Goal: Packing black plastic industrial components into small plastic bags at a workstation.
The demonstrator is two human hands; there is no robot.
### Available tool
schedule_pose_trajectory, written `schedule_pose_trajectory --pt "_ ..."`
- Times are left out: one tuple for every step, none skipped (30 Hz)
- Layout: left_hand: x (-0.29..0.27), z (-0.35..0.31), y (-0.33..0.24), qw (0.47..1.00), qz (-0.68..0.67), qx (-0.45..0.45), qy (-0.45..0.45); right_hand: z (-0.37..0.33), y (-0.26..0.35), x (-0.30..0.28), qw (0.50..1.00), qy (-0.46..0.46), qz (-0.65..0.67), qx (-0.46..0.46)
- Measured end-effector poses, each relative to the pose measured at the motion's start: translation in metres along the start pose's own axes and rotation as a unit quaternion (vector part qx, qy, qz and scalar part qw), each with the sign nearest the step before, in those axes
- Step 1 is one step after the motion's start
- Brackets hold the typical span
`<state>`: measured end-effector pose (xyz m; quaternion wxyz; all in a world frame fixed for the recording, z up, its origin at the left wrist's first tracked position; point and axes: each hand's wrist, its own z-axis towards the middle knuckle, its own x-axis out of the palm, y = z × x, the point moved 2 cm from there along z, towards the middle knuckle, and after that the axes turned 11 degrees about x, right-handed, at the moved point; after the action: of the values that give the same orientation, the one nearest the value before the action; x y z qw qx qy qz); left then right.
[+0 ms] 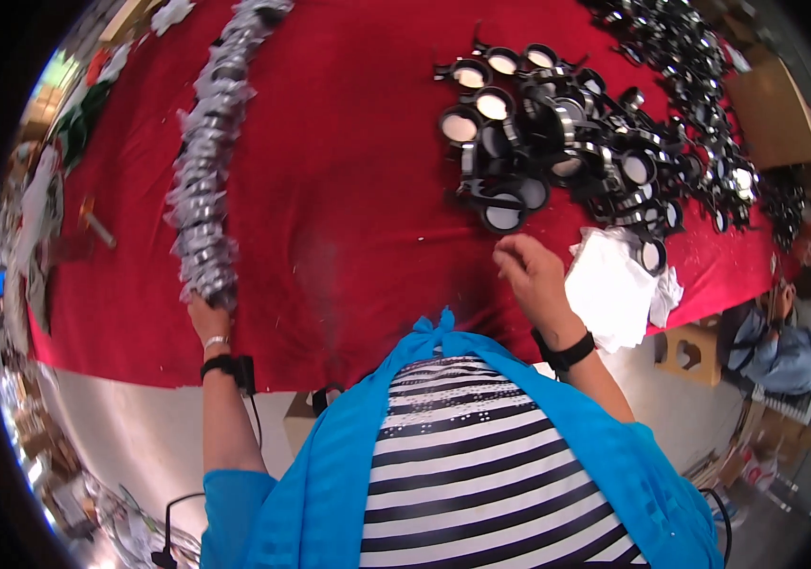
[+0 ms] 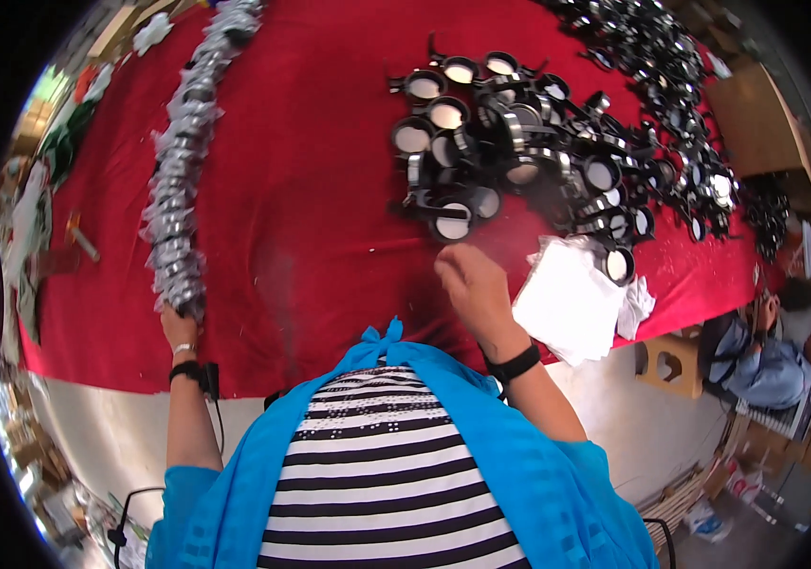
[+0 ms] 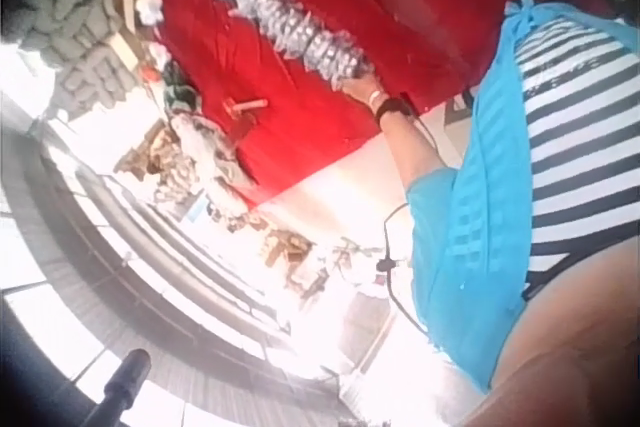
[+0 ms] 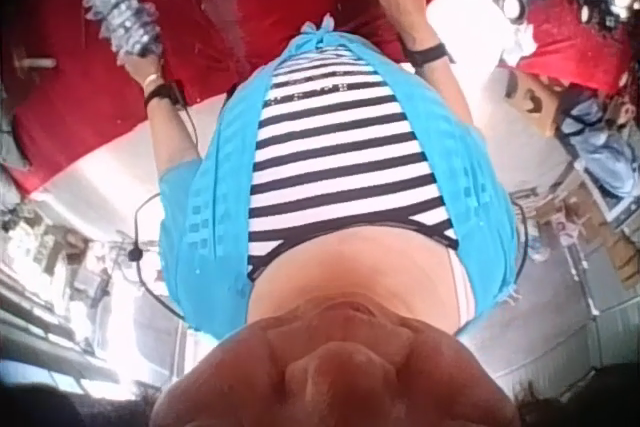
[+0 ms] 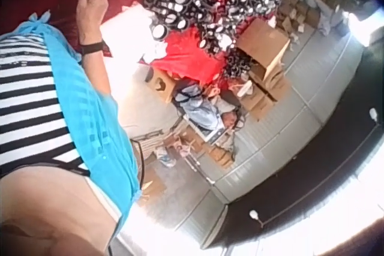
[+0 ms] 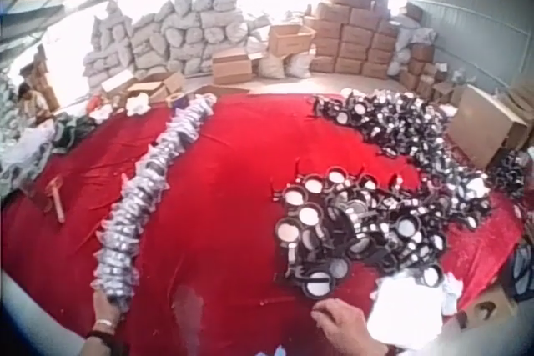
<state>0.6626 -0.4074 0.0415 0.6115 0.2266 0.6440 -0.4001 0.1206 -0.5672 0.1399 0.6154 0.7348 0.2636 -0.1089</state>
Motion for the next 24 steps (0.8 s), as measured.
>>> schedule_pose_trajectory --pt "-0.006 -0.006 -0.018 0.995 -0.054 -0.07 0.035 0.005 -0.005 -0.008 0.999 -0.052 -0.014 0.008" --pt "-0.008 -0.015 -0.023 0.996 -0.058 -0.055 0.04 0.01 -0.004 -0.017 0.993 -0.101 -0.059 -0.019" --pt "-0.017 -0.025 -0.026 0.999 0.023 0.013 -0.02 0.012 -0.007 -0.02 0.992 -0.11 -0.057 -0.014" --pt "-0.021 -0.03 -0.031 0.988 0.104 0.081 -0.081 0.014 -0.008 -0.019 0.983 -0.111 -0.142 -0.034" --pt "-0.027 -0.032 -0.057 0.988 0.1 0.092 -0.079 0.015 -0.012 -0.017 0.966 -0.112 -0.228 -0.05" --pt "-0.034 -0.039 -0.083 0.989 0.057 0.093 -0.095 0.016 -0.018 -0.014 0.958 -0.097 -0.268 -0.032" --pt "-0.044 -0.052 -0.105 0.989 0.02 0.086 -0.115 0.018 -0.024 -0.009 0.959 -0.098 -0.264 -0.029" --pt "-0.039 -0.056 -0.123 0.983 -0.068 0.143 -0.095 0.02 -0.029 -0.005 0.961 -0.084 -0.261 -0.029" --pt "-0.031 -0.058 -0.145 0.964 -0.158 0.2 -0.073 0.019 -0.031 -0.003 0.963 -0.07 -0.258 -0.027" --pt "-0.038 -0.066 -0.189 0.94 -0.202 0.273 -0.042 0.015 -0.026 -0.006 0.963 -0.085 -0.253 -0.038" --pt "-0.048 -0.075 -0.238 0.905 -0.247 0.346 -0.008 0.009 -0.022 -0.007 0.962 -0.089 -0.255 -0.033" --pt "-0.054 -0.085 -0.276 0.874 -0.26 0.411 0.019 -0.001 -0.015 -0.007 0.968 -0.065 -0.236 -0.047" --pt "-0.06 -0.094 -0.307 0.835 -0.273 0.476 0.047 -0.011 -0.01 -0.008 0.973 -0.044 -0.218 -0.057" --pt "-0.062 -0.1 -0.329 0.795 -0.273 0.539 0.062 -0.018 -0.008 -0.006 0.981 -0.005 -0.183 -0.064" --pt "-0.065 -0.108 -0.348 0.75 -0.271 0.599 0.075 -0.024 -0.004 -0.005 0.986 0.033 -0.147 -0.072" --pt "-0.066 -0.112 -0.365 0.724 -0.243 0.642 0.067 -0.03 0.0 -0.005 0.991 0.094 -0.088 -0.036" --pt "-0.059 -0.113 -0.373 0.715 -0.251 0.649 0.068 -0.034 0.001 -0.007 0.986 0.165 -0.026 0.027" --pt "-0.044 -0.115 -0.377 0.697 -0.191 0.681 0.119 -0.039 0.005 -0.012 0.973 0.191 0.045 0.12" --pt "-0.027 -0.118 -0.38 0.673 -0.128 0.708 0.168 -0.044 0.007 -0.018 0.947 0.215 0.117 0.21" --pt "-0.009 -0.121 -0.383 0.666 -0.119 0.71 0.195 -0.048 -0.001 -0.023 0.948 0.202 0.12 0.214" --pt "-0.002 -0.124 -0.389 0.655 -0.121 0.72 0.198 -0.051 -0.016 -0.029 0.965 0.117 0.15 0.183" --pt "0.006 -0.126 -0.392 0.675 -0.092 0.687 0.253 -0.054 -0.031 -0.036 0.972 0.032 0.177 0.148" --pt "0.014 -0.129 -0.395 0.693 -0.062 0.65 0.306 -0.058 -0.047 -0.052 0.976 -0.06 0.164 0.133" --pt "0.014 -0.13 -0.396 0.716 -0.135 0.634 0.261 -0.064 -0.069 -0.071 0.974 -0.17 0.084 0.128"
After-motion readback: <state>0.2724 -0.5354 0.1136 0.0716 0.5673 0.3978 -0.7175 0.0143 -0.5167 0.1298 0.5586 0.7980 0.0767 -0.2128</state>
